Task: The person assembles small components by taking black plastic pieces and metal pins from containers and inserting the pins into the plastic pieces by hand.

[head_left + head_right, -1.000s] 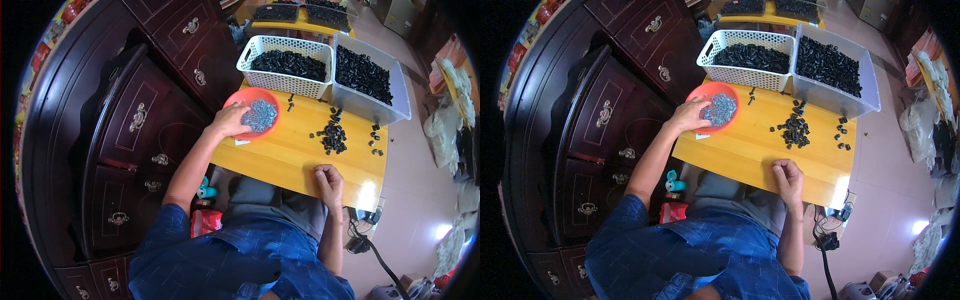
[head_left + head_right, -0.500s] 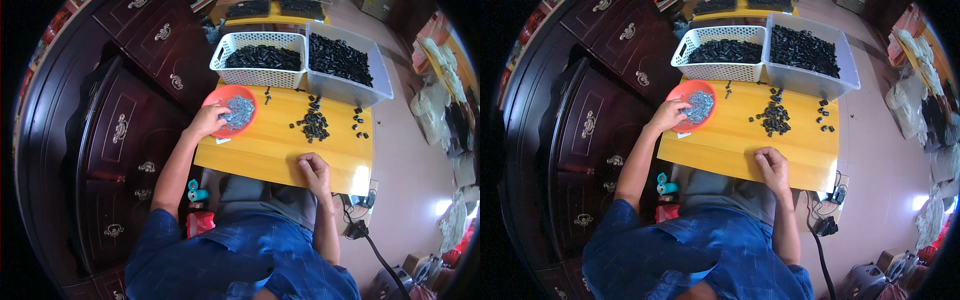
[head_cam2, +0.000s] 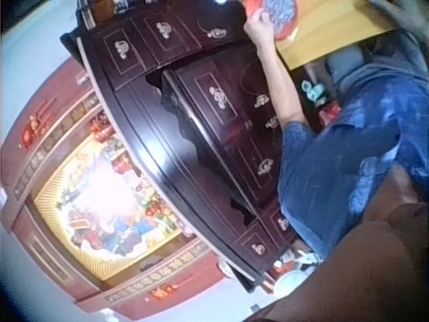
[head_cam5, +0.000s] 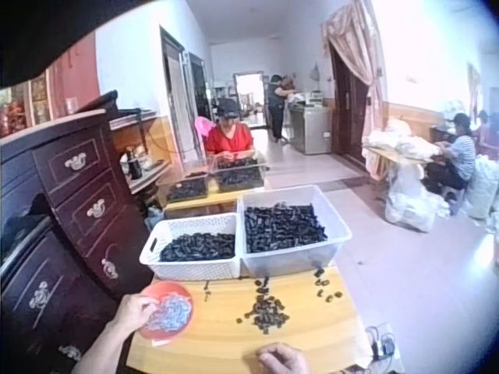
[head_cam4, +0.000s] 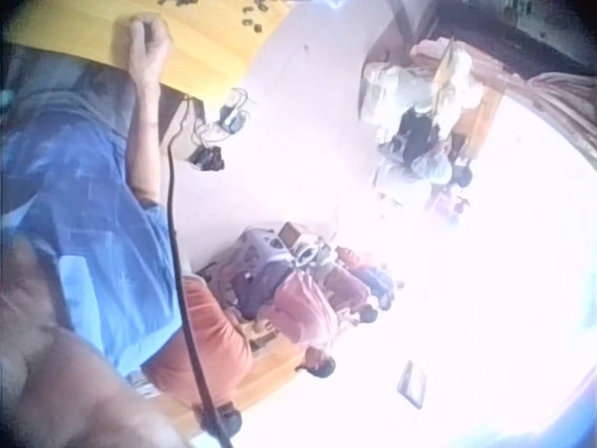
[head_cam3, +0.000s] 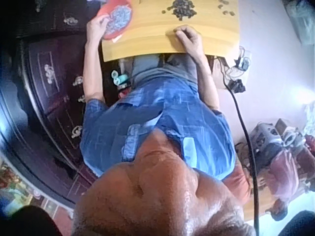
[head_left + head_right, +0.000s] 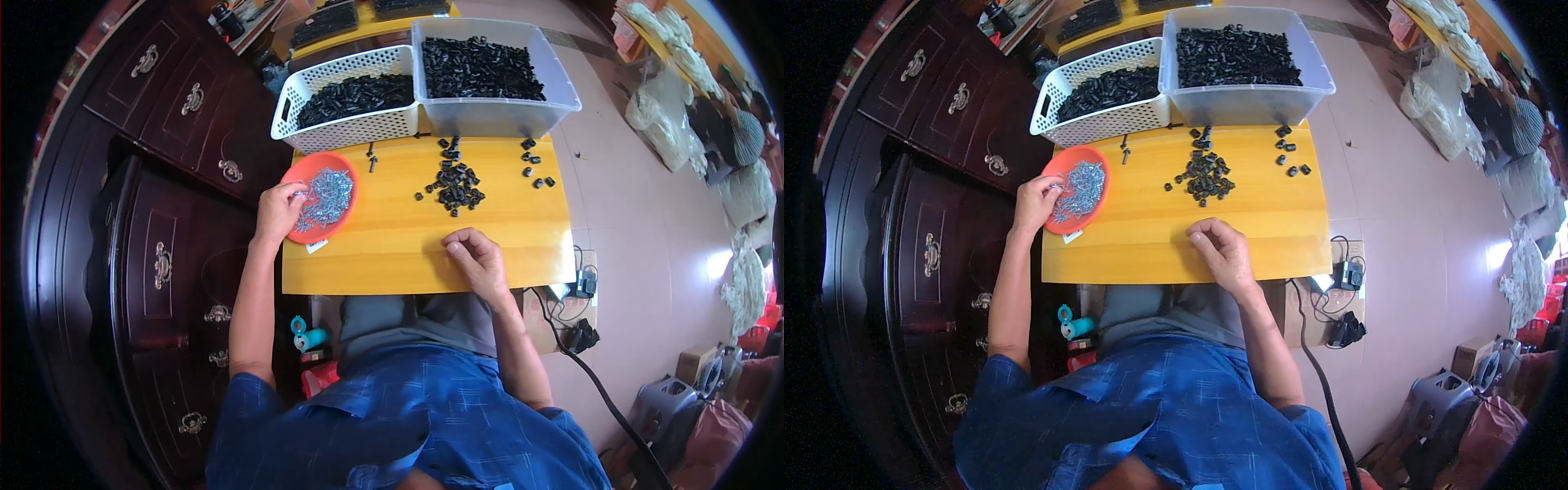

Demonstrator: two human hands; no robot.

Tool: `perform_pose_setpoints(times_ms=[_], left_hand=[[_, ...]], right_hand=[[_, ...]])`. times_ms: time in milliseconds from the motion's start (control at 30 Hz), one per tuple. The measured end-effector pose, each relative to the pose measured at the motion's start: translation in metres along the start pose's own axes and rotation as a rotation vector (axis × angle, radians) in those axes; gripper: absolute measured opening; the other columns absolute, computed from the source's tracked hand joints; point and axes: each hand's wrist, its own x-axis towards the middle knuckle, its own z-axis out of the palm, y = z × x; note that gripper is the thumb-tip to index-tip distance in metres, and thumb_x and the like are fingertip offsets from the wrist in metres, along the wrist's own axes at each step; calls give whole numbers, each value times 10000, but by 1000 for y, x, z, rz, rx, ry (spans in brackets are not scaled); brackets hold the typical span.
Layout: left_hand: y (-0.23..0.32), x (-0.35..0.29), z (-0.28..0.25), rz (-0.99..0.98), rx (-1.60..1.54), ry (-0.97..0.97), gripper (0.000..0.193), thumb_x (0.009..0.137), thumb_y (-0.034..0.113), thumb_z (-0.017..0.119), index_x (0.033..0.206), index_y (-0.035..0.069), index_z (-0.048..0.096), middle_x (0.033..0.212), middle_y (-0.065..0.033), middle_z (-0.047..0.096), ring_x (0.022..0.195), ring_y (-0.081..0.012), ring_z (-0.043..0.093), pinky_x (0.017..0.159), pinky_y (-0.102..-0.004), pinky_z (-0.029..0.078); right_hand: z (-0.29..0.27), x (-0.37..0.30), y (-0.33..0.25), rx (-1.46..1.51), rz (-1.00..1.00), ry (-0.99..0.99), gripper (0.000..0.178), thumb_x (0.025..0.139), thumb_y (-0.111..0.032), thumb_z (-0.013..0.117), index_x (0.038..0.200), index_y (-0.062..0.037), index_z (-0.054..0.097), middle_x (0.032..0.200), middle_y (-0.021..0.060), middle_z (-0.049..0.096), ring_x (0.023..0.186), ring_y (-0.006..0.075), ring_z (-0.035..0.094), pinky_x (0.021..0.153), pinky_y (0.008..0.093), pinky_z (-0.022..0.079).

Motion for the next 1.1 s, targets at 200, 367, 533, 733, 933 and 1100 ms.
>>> perform_pose_setpoints(times_ms=[200,367,533,733,933,1100], left_hand=[[39,10,-5,217,57,208,156,856,-9,673,1003,-8,728,960,-153,726,820,-280,720,731,-356,563],[114,21,6,357,-45,168,163,865,-21,667,1020,-18,717,983,-144,722,850,-278,720,752,-343,563],[191,26,50,619,-145,-19,201,851,-20,699,1049,14,709,1025,-137,709,933,-282,713,787,-346,570],[258,59,109,849,-163,-62,220,844,17,713,1064,17,702,1034,-149,696,945,-329,693,819,-395,575],[234,89,150,699,-96,-60,252,860,28,689,1112,18,694,1068,-167,693,1013,-349,672,880,-417,554],[203,58,144,624,-205,20,182,895,33,640,1068,23,697,1005,-153,695,877,-349,683,754,-421,555]], right_hand=[[-33,13,-8,-230,-212,205,79,972,-73,658,1011,-7,680,873,44,695,825,93,642,766,252,522],[-66,26,-14,-287,-261,439,124,991,-88,632,1057,8,675,962,72,726,907,138,664,831,274,519],[-93,50,-27,-429,-336,683,275,1047,-208,549,1205,-10,656,1145,146,697,1111,263,638,978,370,481],[-93,68,-16,-548,-440,757,383,1066,-264,481,1328,2,570,1363,194,574,1279,330,541,1089,423,408],[-81,72,-2,-794,-365,640,433,1045,-237,501,1417,-15,496,1459,221,481,1347,395,458,1125,474,366],[-80,73,-1,-918,-314,638,455,1020,-213,537,1430,-22,484,1463,225,483,1365,393,442,1134,474,354]])
